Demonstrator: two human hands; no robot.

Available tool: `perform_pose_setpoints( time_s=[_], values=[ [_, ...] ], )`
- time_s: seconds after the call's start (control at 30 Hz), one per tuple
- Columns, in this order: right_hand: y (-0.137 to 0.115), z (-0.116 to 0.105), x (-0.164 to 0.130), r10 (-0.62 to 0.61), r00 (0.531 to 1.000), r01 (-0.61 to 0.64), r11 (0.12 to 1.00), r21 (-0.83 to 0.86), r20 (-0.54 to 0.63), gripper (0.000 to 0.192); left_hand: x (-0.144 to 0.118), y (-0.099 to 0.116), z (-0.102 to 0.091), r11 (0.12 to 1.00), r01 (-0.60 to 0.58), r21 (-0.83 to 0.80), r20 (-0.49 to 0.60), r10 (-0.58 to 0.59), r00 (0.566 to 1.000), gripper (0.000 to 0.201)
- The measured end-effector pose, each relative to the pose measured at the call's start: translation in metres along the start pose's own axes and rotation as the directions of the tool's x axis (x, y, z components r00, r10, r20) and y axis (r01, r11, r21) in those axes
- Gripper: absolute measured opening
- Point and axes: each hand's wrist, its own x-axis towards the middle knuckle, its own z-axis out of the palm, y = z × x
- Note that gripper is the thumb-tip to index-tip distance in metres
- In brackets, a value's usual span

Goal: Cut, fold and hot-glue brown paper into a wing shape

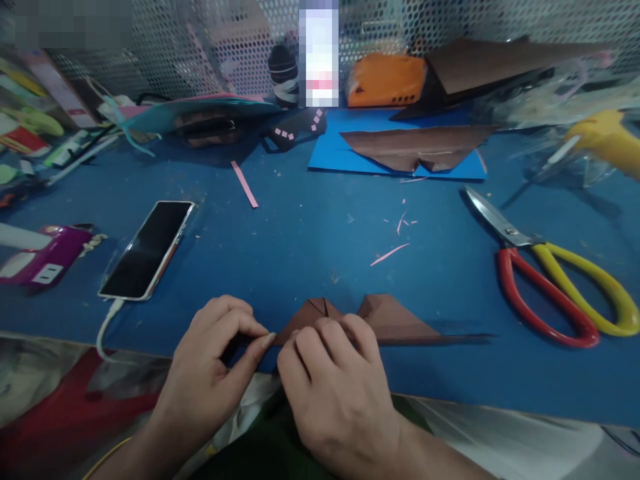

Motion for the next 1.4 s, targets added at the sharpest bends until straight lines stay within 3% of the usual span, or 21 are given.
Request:
perform_pose_setpoints(
  time_s=[0.23,0.33,0.47,0.6,0.7,0.8,0.9,1.07,1.4],
  values=[
    [0.004,-0.001,-0.027,-0.166,0.986,0.161,0.975,-0.156,-0.020,0.032,-0.006,-0.002,0.004,0.994,-0.104,0.039,-0.125,0.108,0.986,0.014],
    [0.003,0.001,-0.038,-0.171,0.985,0.166,0.968,-0.189,-0.011,0.033,-0.015,0.000,0.012,0.942,-0.287,0.172,-0.193,0.318,0.928,0.019],
    [0.002,0.003,-0.047,-0.165,0.986,0.168,0.967,-0.191,0.032,0.036,-0.025,0.003,0.023,0.858,-0.447,0.252,-0.115,0.485,0.867,0.029],
    [0.008,-0.002,-0.056,-0.133,0.991,0.131,0.966,-0.223,0.005,0.039,-0.028,0.003,0.030,0.820,-0.471,0.325,-0.082,0.521,0.850,0.029],
    [0.018,-0.011,-0.064,0.004,0.993,-0.031,0.974,-0.225,-0.119,0.034,-0.029,0.002,0.032,0.806,-0.478,0.348,-0.089,0.536,0.839,0.032],
    [0.028,-0.021,-0.069,0.110,0.980,-0.146,0.965,-0.217,-0.166,0.030,-0.030,0.004,0.034,0.798,-0.469,0.378,-0.120,0.544,0.830,0.034],
    [0.030,-0.024,-0.072,0.113,0.980,-0.148,0.965,-0.216,-0.164,0.031,-0.028,0.010,0.039,0.780,-0.456,0.428,-0.147,0.558,0.817,0.035],
    [0.030,-0.021,-0.075,0.123,0.984,-0.149,0.968,-0.202,-0.132,0.034,-0.016,0.026,0.059,0.721,-0.561,0.406,-0.092,0.643,0.760,0.032],
    [0.059,-0.045,-0.093,0.243,0.941,-0.290,0.938,-0.191,-0.236,0.026,-0.008,0.028,0.074,0.745,-0.532,0.402,-0.178,0.634,0.752,0.033]
  ],
)
